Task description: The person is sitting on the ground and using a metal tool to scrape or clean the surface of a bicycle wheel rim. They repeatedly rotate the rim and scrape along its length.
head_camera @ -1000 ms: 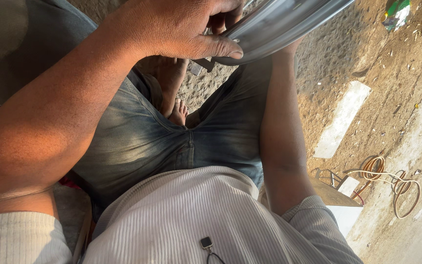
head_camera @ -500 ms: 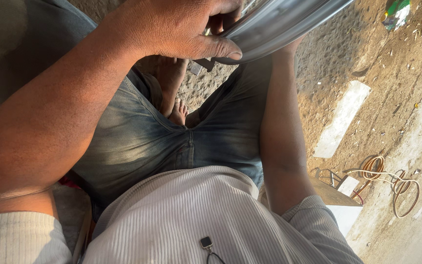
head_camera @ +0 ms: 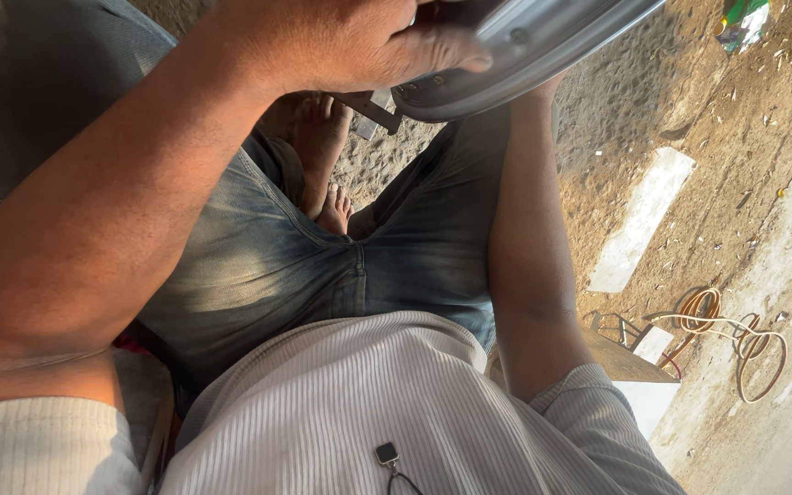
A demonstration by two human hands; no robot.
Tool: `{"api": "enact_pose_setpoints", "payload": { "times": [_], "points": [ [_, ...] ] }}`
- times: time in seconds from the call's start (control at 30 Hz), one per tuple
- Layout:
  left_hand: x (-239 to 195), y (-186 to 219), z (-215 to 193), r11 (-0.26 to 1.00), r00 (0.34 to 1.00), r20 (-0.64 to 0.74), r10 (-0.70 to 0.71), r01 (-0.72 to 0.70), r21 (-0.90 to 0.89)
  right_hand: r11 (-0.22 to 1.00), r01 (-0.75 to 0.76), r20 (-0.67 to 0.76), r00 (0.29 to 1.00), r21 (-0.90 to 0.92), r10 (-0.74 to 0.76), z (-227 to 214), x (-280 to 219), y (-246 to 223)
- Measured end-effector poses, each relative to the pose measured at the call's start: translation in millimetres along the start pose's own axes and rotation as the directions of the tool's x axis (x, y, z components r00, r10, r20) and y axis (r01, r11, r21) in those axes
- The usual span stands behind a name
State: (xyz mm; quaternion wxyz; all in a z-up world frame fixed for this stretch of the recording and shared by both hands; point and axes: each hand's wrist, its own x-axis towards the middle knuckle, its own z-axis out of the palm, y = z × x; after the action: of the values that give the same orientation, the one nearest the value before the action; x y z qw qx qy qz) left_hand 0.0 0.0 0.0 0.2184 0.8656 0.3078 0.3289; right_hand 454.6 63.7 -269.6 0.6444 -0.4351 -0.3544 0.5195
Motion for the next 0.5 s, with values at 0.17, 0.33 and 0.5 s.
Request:
{"api": "enact_pose_setpoints", "payload": {
  "times": [0.17, 0.33, 0.5],
  "points": [
    [-13.9, -1.1, -1.0, 0.990, 0.975, 0.222, -0.019, -0.013, 0.138, 0.997, 0.041, 0.393, 0.917, 0.060, -0.061, -0.1, -3.2, -5.6],
    [-18.6, 2.8, 6.7, 0.948, 0.835, 0.483, -0.266, 0.136, 0.286, 0.995, 0.050, 0.423, 0.902, 0.082, -0.081, 2.5, -4.5, -7.6],
    [-12.5, -0.9, 1.4, 0.988, 0.942, 0.318, -0.107, 0.064, 0.143, 0.998, 0.064, 0.315, 0.947, 0.004, -0.062, 4.6, -5.9, -9.1]
  ]
}}
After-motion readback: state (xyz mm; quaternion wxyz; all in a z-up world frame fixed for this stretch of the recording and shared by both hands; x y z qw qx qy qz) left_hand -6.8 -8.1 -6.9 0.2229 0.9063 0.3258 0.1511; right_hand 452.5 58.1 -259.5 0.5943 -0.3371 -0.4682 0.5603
